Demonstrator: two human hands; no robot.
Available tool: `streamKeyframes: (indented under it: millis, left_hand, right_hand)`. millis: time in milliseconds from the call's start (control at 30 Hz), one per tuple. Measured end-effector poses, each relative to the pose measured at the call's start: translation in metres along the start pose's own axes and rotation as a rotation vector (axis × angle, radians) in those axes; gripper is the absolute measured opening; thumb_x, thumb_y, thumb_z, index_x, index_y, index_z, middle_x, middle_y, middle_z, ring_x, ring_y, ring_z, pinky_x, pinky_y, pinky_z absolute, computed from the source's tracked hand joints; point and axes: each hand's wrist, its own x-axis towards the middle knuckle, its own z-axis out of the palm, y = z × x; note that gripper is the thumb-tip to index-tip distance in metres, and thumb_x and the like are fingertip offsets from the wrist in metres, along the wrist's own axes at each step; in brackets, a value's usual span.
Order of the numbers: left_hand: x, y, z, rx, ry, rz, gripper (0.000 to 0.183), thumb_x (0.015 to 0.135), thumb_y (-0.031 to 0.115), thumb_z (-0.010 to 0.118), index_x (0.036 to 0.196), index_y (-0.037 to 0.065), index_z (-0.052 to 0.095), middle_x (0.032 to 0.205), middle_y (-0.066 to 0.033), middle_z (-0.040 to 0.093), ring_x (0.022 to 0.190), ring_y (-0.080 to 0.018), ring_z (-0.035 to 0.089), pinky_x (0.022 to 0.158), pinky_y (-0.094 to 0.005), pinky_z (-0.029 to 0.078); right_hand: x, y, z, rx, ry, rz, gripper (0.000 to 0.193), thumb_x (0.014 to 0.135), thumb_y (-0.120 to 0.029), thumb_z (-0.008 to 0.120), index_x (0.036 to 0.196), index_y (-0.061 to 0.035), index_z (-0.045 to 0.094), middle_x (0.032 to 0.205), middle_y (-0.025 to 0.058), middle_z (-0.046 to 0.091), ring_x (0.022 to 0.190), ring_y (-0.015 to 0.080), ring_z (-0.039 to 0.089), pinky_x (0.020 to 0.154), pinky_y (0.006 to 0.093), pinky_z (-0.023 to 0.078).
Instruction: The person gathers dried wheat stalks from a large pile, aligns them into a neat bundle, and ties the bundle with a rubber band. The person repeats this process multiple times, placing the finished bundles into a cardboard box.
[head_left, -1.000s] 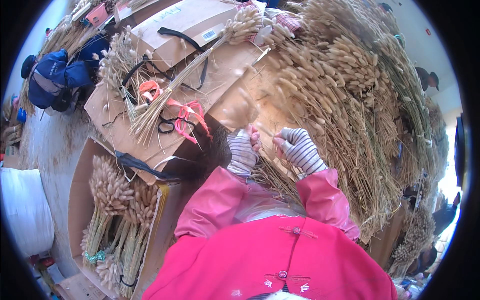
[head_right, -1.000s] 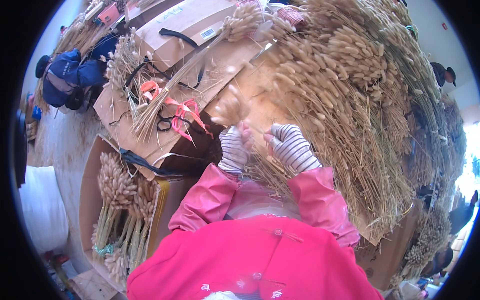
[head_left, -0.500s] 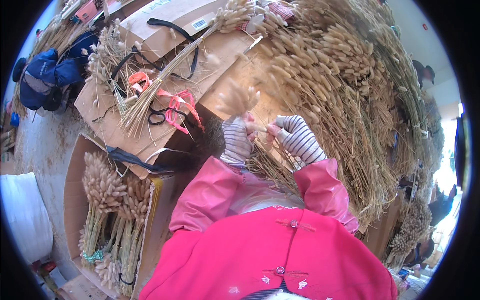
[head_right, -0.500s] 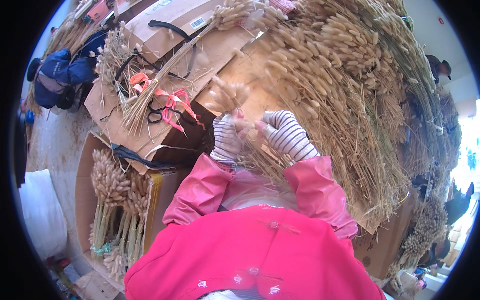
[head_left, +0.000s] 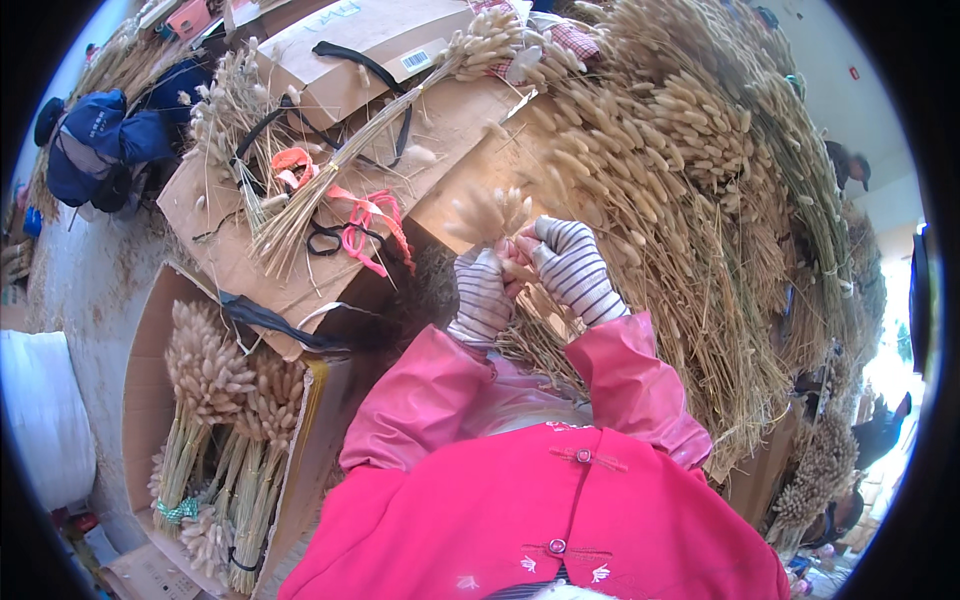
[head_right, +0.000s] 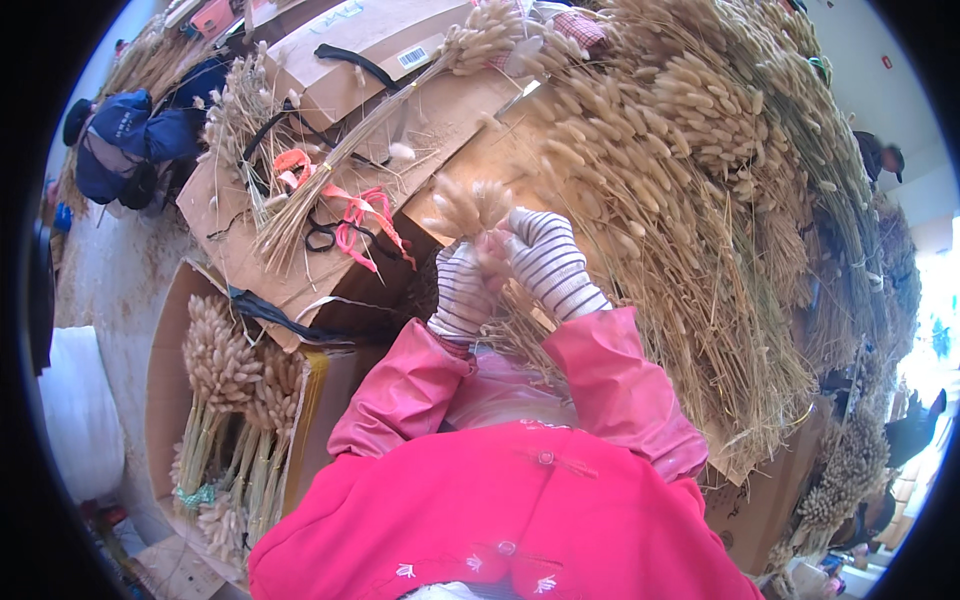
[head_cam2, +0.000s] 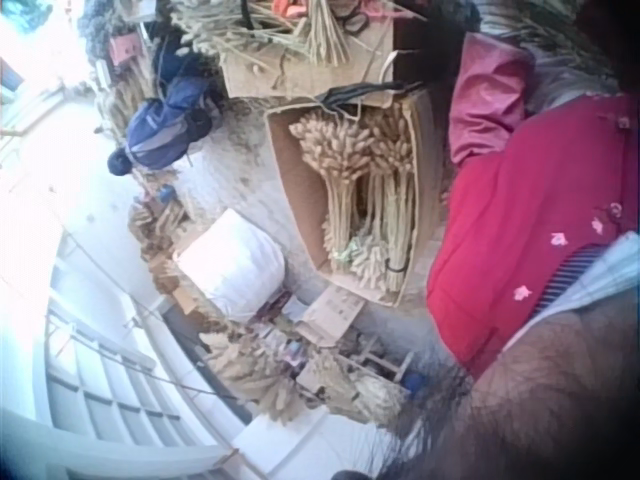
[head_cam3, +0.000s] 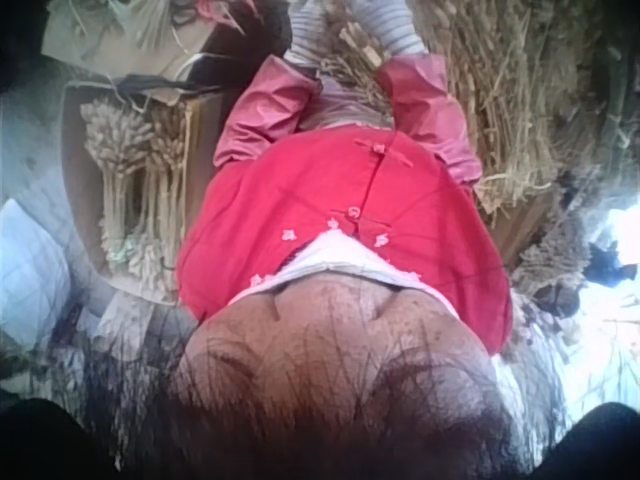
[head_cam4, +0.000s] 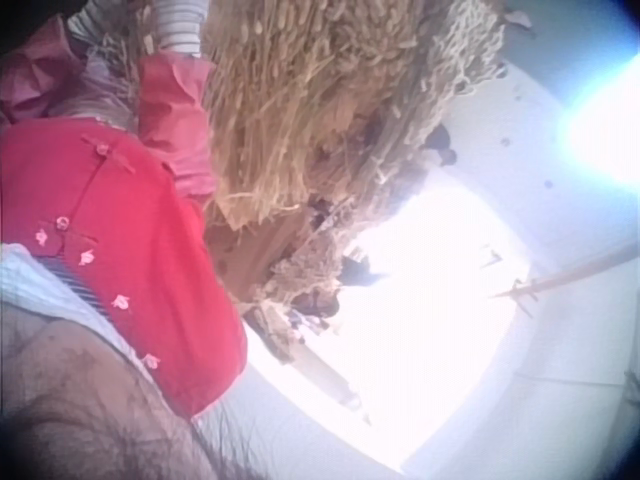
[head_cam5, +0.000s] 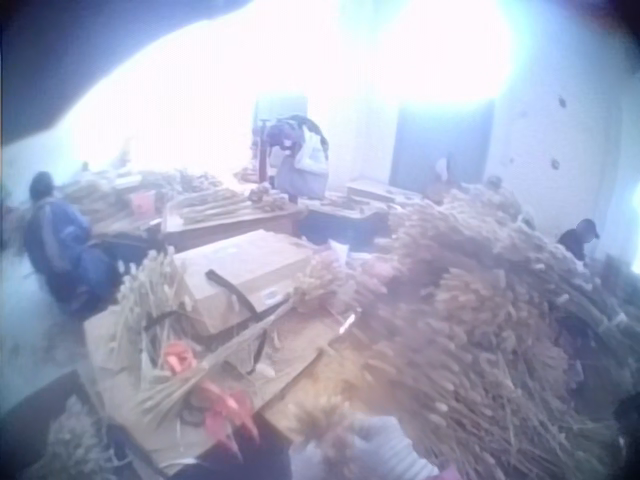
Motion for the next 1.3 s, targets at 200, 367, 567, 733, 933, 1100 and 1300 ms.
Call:
streamKeyframes:
  millis: [200, 367, 567, 733, 933, 1100, 1300]
  left_hand:
    - [0.003, -0.002, -0.008, 0.104, -0.065, 0.064, 0.024, 0.092, 0.019, 0.051, 0.080, -0.001, 0.057, 0.063, -0.0026, 0.055, 0.047, -0.0064, 0.045, 0.039, -0.0199, 0.034]
    - [0.008, -0.003, -0.015, 0.202, -0.164, 0.088, 0.017, 0.091, 0.021, 0.053, 0.087, 0.005, 0.058, 0.075, 0.0007, 0.053, 0.064, -0.0079, 0.052, 0.054, -0.0183, 0.042]
    - [0.004, -0.001, -0.013, 0.176, -0.030, -0.017, 0.021, 0.092, 0.026, 0.052, 0.085, 0.006, 0.055, 0.080, -0.0012, 0.053, 0.070, -0.0095, 0.053, 0.057, -0.0192, 0.043]
    - [-0.003, 0.017, -0.009, -0.064, -0.178, -0.155, 0.020, 0.090, 0.021, 0.054, 0.080, 0.004, 0.055, 0.068, -0.0018, 0.055, 0.052, -0.0088, 0.052, 0.044, -0.0208, 0.040]
    - [-0.006, 0.010, -0.002, 0.014, -0.055, 0.013, 0.021, 0.087, 0.019, 0.059, 0.075, 0.002, 0.058, 0.063, -0.0020, 0.057, 0.049, -0.0087, 0.052, 0.040, -0.0213, 0.039]
    - [-0.002, 0.006, -0.006, 0.109, -0.116, 0.162, 0.020, 0.087, 0.018, 0.059, 0.078, 0.000, 0.062, 0.062, -0.0027, 0.058, 0.051, -0.0079, 0.053, 0.043, -0.0208, 0.040]
    - [-0.010, 0.013, -0.001, 0.094, -0.123, 0.109, 0.020, 0.087, 0.016, 0.058, 0.081, -0.003, 0.064, 0.067, -0.0059, 0.062, 0.052, -0.0083, 0.054, 0.044, -0.0209, 0.040]
  right_hand:
    - [-0.006, 0.002, -0.004, -0.310, 0.025, -0.077, 0.010, 0.085, -0.004, 0.057, 0.084, 0.0041, 0.062, 0.067, 0.0051, 0.062, 0.060, 0.0083, 0.056, 0.058, 0.0233, 0.046]
    - [-0.007, 0.001, -0.002, -0.350, 0.068, -0.159, 0.015, 0.087, -0.007, 0.055, 0.075, 0.0015, 0.059, 0.060, 0.0028, 0.059, 0.054, 0.0078, 0.052, 0.052, 0.0244, 0.043]
    - [-0.012, 0.005, 0.002, -0.179, 0.235, 0.014, 0.019, 0.090, -0.013, 0.052, 0.073, -0.0041, 0.057, 0.057, 0.0013, 0.056, 0.047, 0.0051, 0.047, 0.044, 0.0218, 0.037]
    - [-0.013, 0.004, 0.006, -0.074, 0.045, 0.086, 0.024, 0.091, -0.018, 0.050, 0.073, -0.0033, 0.057, 0.055, 0.0001, 0.055, 0.040, 0.0047, 0.045, 0.035, 0.0202, 0.033]
    - [-0.016, -0.005, 0.010, -0.062, -0.055, 0.328, 0.022, 0.090, -0.019, 0.052, 0.076, -0.0036, 0.060, 0.053, 0.0005, 0.056, 0.037, 0.0047, 0.045, 0.033, 0.0194, 0.033]
    - [-0.014, -0.014, 0.013, -0.503, 0.039, 0.144, 0.023, 0.082, -0.018, 0.059, 0.069, -0.0005, 0.065, 0.046, 0.0064, 0.053, 0.036, 0.0113, 0.049, 0.036, 0.0281, 0.040]
    - [-0.012, -0.026, 0.007, -0.674, -0.094, 0.288, 0.021, 0.080, -0.018, 0.058, 0.070, -0.0027, 0.068, 0.047, 0.0074, 0.055, 0.037, 0.0129, 0.053, 0.040, 0.0284, 0.044]
